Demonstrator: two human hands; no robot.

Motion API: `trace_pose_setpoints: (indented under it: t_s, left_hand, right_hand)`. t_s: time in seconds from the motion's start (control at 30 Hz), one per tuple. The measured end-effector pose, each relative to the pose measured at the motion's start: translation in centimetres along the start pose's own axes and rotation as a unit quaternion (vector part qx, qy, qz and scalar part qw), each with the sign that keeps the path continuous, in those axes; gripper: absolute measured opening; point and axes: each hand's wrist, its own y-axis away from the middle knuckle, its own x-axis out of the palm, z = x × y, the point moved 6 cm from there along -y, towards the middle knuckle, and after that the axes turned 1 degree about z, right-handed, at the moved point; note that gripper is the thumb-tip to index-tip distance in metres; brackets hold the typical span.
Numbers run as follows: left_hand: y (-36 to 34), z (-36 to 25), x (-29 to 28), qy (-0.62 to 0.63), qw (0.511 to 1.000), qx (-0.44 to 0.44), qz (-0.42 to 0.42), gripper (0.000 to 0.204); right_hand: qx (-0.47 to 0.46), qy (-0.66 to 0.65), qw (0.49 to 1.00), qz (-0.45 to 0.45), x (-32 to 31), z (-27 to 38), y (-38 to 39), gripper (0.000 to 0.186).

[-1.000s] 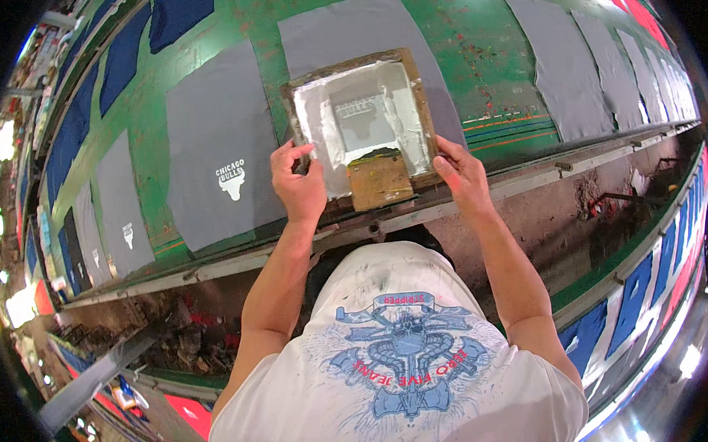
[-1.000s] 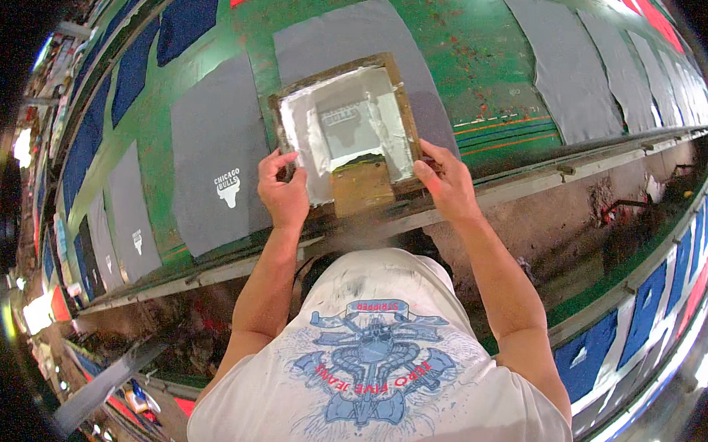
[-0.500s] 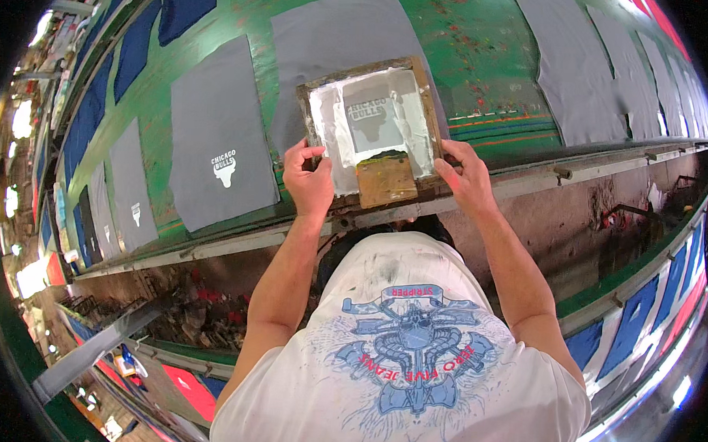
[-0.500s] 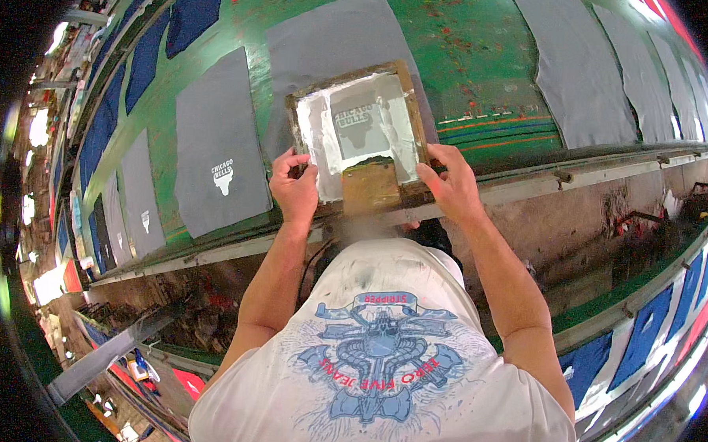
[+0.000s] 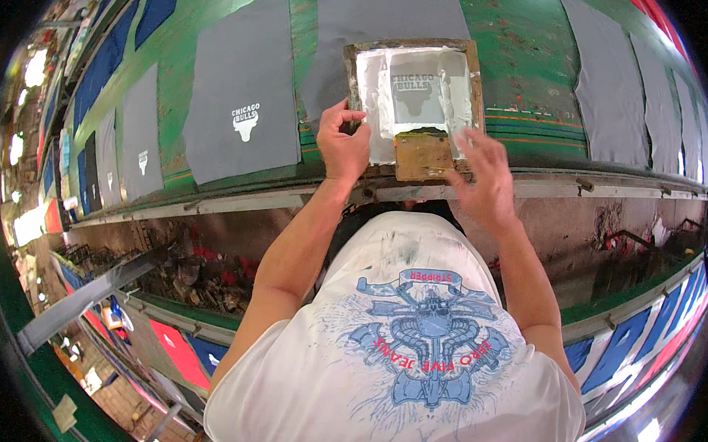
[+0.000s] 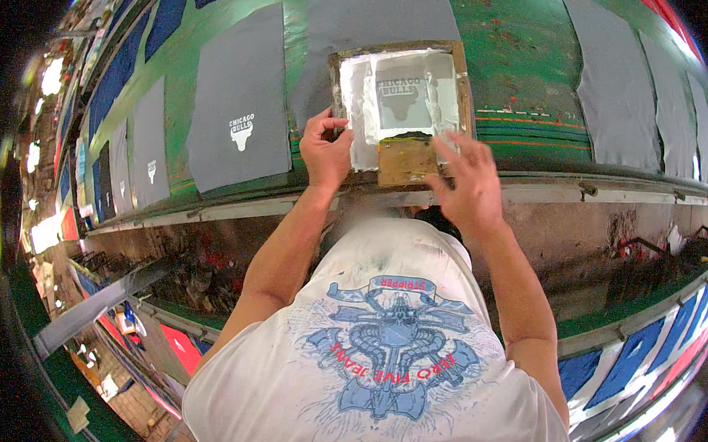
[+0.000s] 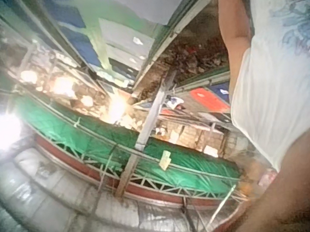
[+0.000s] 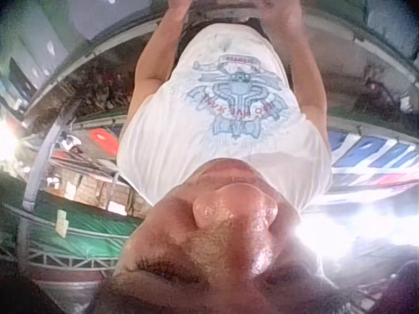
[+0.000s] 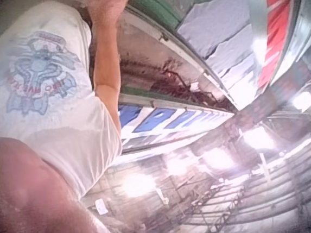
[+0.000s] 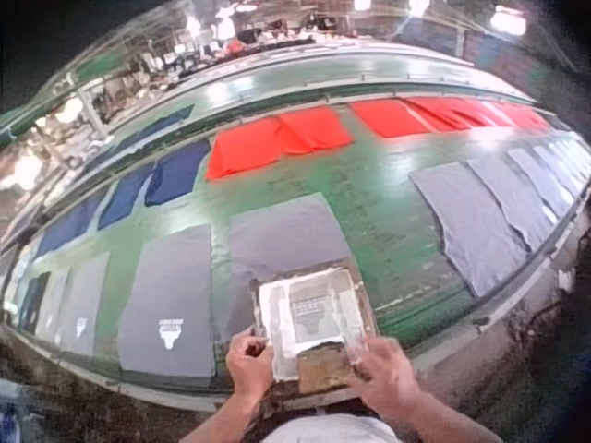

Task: The person aligns and smooths multiple gray fabric pieces on a green workbench, then uses a screen-printing frame to apply white ink onto the fabric. The person repeats the alignment and printing steps across several pieces.

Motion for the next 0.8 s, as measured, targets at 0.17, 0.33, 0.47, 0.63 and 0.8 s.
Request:
trace_pose_setpoints:
  t_s: [0.17,0.33,0.47,0.63,0.8]
  left_hand:
    - [-0.1,0.3,0.8,-0.008,0.999,-0.048,0.02,0.027]
    - [-0.6,-1.5,1.0,-0.084,0.991,0.1,0.016,0.046]
    - [-0.5,-2.3,1.1,-0.123,0.979,0.154,0.045,0.047]
    - [-1.4,-2.8,0.9,-0.137,0.974,0.144,0.112,0.036]
    - [-2.2,-3.0,0.9,-0.131,0.976,0.128,0.117,0.031]
  right_hand:
    - [-0.122,0.07,0.979,0.147,1.5,3.1,-1.8,0.066]
    - [-0.131,0.066,0.976,0.161,1.9,3.1,-4.8,0.047]
    - [-0.059,0.003,0.977,0.205,1.6,1.6,-7.9,0.038]
    - [-0.026,-0.069,0.979,0.189,-0.3,1.2,-6.8,0.042]
    - [-0.031,-0.003,0.985,0.172,0.9,2.2,-3.8,0.058]
